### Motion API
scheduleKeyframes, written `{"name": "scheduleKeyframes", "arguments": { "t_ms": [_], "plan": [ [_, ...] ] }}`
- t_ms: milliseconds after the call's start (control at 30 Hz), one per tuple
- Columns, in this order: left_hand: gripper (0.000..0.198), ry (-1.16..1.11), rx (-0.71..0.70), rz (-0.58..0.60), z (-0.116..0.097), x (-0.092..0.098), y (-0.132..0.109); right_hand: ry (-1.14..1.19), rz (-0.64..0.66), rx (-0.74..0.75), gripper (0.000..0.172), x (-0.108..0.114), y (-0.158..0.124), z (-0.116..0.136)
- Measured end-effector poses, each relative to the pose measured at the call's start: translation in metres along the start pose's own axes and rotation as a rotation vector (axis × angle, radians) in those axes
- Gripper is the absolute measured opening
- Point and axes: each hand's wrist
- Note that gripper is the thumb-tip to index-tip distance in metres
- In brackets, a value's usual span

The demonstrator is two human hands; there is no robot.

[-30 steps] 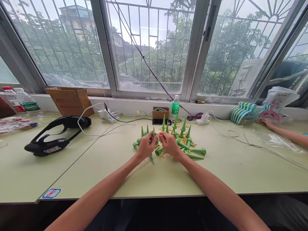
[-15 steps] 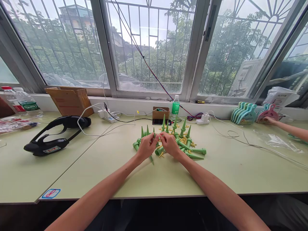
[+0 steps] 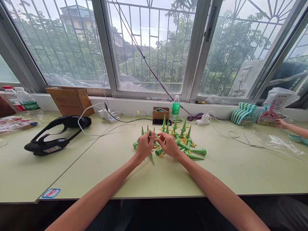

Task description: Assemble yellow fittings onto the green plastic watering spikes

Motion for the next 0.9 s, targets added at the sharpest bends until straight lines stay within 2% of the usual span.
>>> {"name": "scheduleKeyframes", "arguments": {
  "t_ms": [400,900],
  "plan": [
    [0.035,-0.012,-0.02,0.04,0.0027,-0.0003,0.0002,-0.027,0.014,0.023,0.017,-0.0022,-0.0005,-0.0071],
    [0.031,-0.038,-0.036,0.087,0.001,0.002,0.0007,-0.096,0.07,-0.005,0.032,-0.0002,-0.0017,-0.0057]
  ]
}}
Point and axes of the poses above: each hand's wrist, its own y-axis towards the middle knuckle, its own x-axis out of the back of the hand, z = x × y, and after that the axes turned 10 degrees about -z, right-handed
